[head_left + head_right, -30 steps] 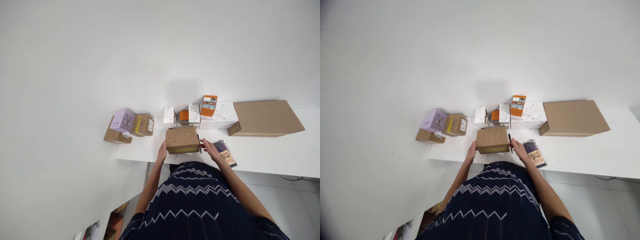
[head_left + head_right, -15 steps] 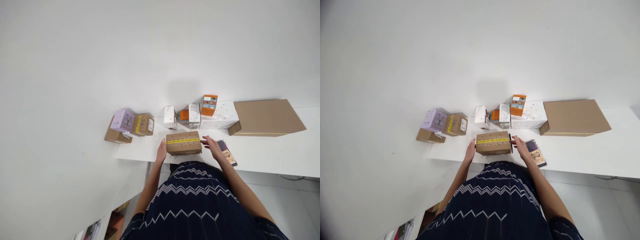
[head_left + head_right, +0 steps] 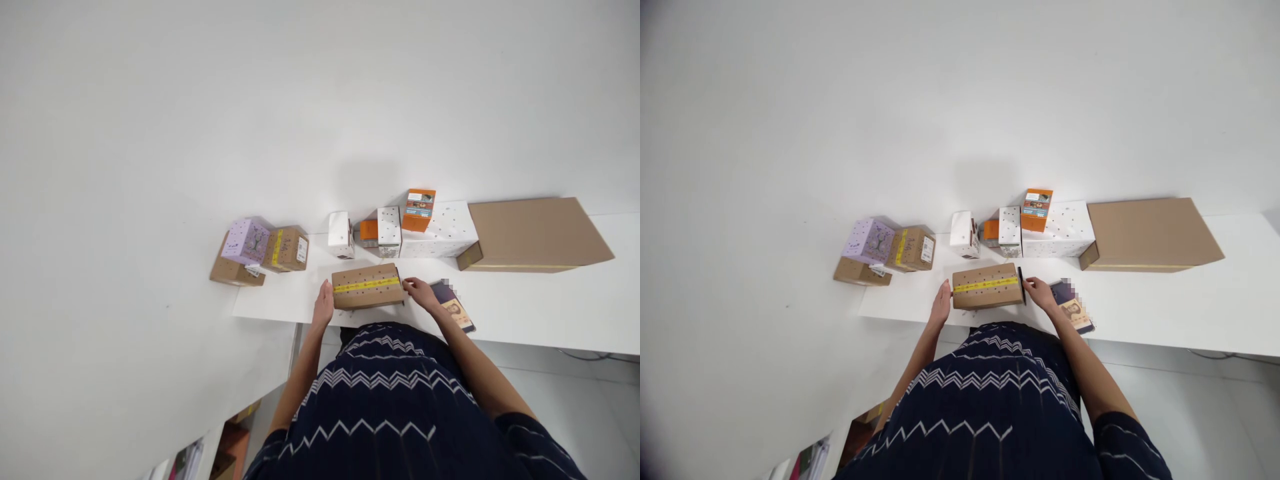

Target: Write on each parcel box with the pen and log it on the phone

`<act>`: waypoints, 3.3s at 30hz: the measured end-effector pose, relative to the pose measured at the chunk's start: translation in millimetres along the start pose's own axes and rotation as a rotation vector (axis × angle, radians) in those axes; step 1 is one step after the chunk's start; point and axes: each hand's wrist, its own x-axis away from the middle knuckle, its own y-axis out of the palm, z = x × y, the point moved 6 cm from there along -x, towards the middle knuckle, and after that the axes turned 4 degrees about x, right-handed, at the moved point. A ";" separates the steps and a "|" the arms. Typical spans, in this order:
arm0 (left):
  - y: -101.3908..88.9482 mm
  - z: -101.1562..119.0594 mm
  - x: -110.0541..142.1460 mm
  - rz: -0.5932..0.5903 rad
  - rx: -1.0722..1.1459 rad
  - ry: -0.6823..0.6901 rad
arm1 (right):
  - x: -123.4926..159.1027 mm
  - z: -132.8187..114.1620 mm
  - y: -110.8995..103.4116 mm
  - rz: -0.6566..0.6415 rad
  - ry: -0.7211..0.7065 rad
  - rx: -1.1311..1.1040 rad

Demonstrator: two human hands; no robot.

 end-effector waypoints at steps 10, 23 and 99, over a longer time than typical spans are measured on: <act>34.2 72.3 28.1 0.129 -0.383 0.649 | -14.7 10.5 21.0 -0.026 0.017 0.434; 107.7 83.6 34.7 -0.172 -0.500 1.075 | 27.0 -33.0 -59.5 0.325 -0.130 -0.548; 108.9 70.8 44.0 -0.174 -0.701 1.130 | 14.5 39.8 -33.0 0.169 0.108 0.598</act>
